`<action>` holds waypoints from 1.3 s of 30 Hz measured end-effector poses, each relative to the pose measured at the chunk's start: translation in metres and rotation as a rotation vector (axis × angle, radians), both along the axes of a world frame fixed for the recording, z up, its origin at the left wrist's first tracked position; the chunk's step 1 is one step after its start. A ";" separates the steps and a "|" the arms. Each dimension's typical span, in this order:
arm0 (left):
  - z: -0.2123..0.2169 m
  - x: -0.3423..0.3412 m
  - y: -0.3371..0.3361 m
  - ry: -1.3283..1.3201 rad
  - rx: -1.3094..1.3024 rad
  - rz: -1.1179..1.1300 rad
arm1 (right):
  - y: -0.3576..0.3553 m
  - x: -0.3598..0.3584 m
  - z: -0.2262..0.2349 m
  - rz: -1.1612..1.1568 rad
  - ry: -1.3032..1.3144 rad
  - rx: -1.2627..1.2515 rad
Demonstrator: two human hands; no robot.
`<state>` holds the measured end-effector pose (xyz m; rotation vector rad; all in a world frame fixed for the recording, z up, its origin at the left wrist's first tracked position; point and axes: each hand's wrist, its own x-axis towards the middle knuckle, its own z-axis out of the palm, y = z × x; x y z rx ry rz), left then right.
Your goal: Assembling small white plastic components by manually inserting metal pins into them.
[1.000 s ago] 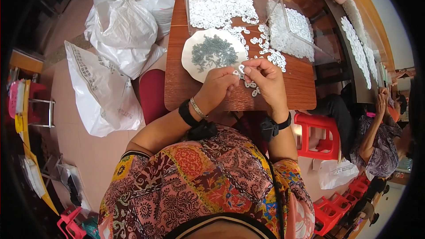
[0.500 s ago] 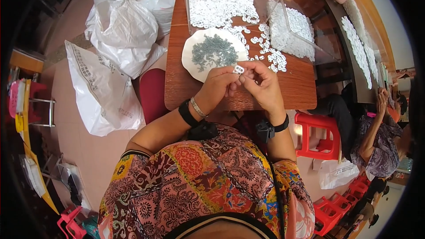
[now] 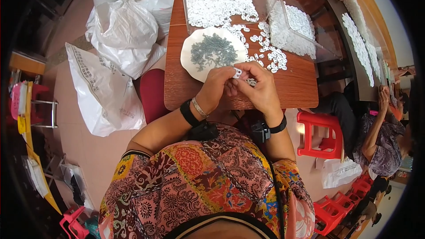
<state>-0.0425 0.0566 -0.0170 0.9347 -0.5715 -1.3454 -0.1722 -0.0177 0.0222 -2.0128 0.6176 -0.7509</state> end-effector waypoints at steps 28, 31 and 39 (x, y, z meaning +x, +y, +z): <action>-0.007 -0.005 0.015 -0.102 -0.129 0.226 | 0.017 0.019 -0.004 -0.016 0.090 -0.372; -0.003 -0.002 0.017 -0.115 -0.141 0.237 | 0.016 0.021 -0.005 -0.003 0.093 -0.323; 0.018 0.002 0.011 -0.161 -0.165 0.168 | 0.015 0.013 0.002 -0.072 -0.123 -0.005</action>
